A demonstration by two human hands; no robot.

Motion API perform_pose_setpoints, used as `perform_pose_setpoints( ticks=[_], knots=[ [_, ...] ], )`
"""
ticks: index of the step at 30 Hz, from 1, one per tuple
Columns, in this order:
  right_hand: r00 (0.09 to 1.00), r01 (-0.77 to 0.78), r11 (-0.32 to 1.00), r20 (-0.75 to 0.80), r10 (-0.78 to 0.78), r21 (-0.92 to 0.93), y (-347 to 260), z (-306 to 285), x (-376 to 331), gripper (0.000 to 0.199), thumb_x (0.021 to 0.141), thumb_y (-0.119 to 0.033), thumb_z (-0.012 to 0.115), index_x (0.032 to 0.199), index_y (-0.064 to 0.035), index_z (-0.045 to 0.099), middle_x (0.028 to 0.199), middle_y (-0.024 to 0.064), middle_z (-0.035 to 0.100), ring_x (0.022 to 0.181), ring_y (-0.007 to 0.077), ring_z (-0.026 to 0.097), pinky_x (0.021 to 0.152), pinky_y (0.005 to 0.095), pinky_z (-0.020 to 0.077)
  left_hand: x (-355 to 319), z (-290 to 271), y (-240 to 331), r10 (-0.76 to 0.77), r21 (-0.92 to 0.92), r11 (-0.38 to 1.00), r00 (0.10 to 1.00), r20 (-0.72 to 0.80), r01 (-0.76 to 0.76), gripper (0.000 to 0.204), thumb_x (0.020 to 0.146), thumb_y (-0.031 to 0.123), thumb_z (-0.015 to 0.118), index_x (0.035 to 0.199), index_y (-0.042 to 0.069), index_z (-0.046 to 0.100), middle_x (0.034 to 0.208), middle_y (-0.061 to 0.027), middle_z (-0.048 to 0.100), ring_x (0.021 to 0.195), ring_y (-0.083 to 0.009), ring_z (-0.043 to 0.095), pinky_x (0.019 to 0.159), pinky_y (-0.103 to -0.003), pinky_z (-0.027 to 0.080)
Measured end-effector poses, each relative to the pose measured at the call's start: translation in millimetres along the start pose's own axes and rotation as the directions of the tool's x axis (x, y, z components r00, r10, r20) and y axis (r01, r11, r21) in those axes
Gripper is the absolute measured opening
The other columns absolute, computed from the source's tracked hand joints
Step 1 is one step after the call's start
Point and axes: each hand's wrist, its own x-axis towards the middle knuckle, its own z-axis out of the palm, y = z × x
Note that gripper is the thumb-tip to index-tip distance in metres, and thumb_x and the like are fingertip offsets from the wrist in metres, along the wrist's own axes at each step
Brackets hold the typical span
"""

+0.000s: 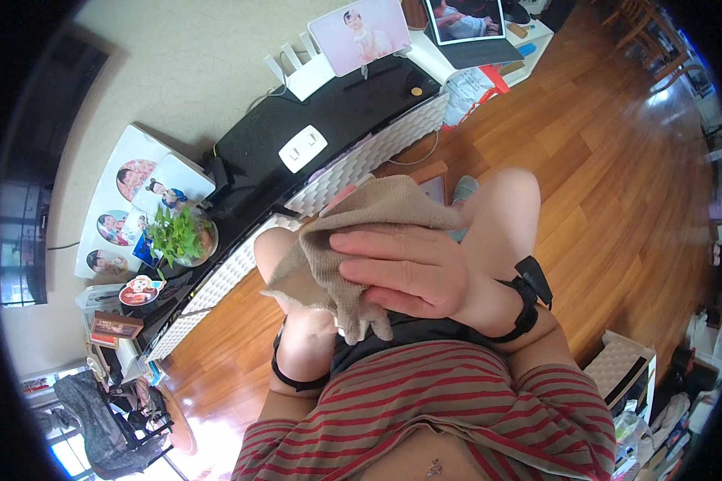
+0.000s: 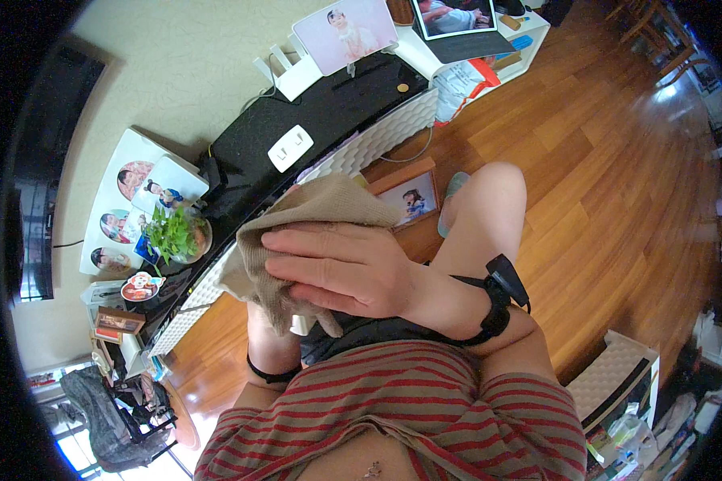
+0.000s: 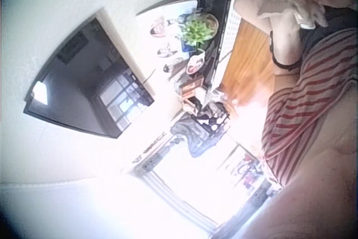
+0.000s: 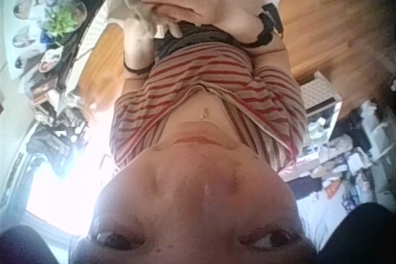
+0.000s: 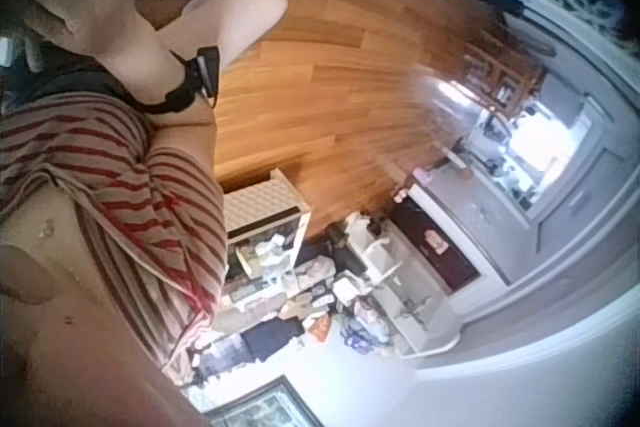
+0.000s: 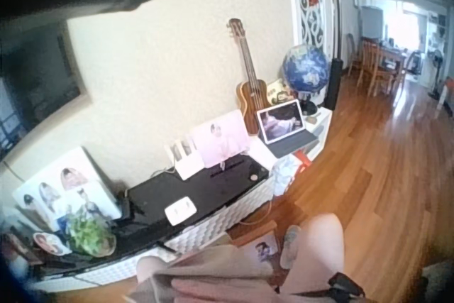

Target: The person wipes a white handheld electronic device with a cloth, then wipes a black tabletop surface. They proceed to wipe two framed photographs and a small potted plant, placing each item back on the table after cleaning.

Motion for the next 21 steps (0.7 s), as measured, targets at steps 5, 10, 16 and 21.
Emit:
perform_pose_setpoints(
  ticks=[5, 10, 16, 21],
  knots=[
    [0.999, -0.047, 0.999, 0.028, 0.047, -0.007, 2, -3, 1, 0.043, 0.079, -0.02, 0.076, 0.116, -0.0017, 0.064, 0.124, 0.016, 0.061, 0.114, 0.0329, 0.06, 0.097, 0.0414, 0.0484, -5, -14, 5, -0.085, -0.057, 0.995, 0.995, -0.058, 0.081, 0.069, 0.087, 0.027, 0.068, 0.142, -0.001, 0.037, 0.142, -0.0159, 0.045, 0.128, -0.0229, 0.047, 0.107, -0.037, 0.04],
    [0.991, -0.11, 0.978, 0.099, 0.093, 0.18, 8, -9, 2, 0.052, 0.077, -0.027, 0.078, 0.121, -0.0028, 0.062, 0.118, 0.0121, 0.064, 0.109, 0.0316, 0.061, 0.094, 0.0406, 0.0488, -11, -22, 7, -0.22, -0.157, 0.962, 0.975, 0.043, 0.224, 0.082, 0.081, 0.032, 0.074, 0.143, -0.004, 0.034, 0.141, -0.0166, 0.045, 0.126, -0.0219, 0.048, 0.105, -0.036, 0.042],
    [0.938, -0.299, 0.905, 0.265, 0.221, 0.303, 14, -11, 1, 0.043, 0.082, -0.024, 0.073, 0.116, -0.0001, 0.061, 0.106, 0.013, 0.064, 0.099, 0.0283, 0.062, 0.085, 0.0374, 0.0473, -13, -17, -1, -0.232, -0.305, 0.887, 0.904, 0.359, 0.348, 0.104, 0.075, 0.069, 0.063, 0.144, -0.003, 0.033, 0.141, -0.016, 0.045, 0.127, -0.0257, 0.047, 0.106, -0.038, 0.039],
    [0.777, -0.573, 0.696, 0.016, 0.629, 0.433, 13, 2, -6, 0.022, 0.094, -0.021, 0.061, 0.104, -0.0013, 0.063, 0.089, 0.0062, 0.063, 0.084, 0.0152, 0.06, 0.074, 0.0294, 0.0471, -14, -1, -8, -0.133, 0.069, 0.991, 0.943, 0.306, 0.118, 0.125, 0.068, 0.097, 0.016, 0.142, -0.002, 0.036, 0.143, -0.0169, 0.04, 0.133, -0.0296, 0.04, 0.112, -0.042, 0.029]
  ],
)
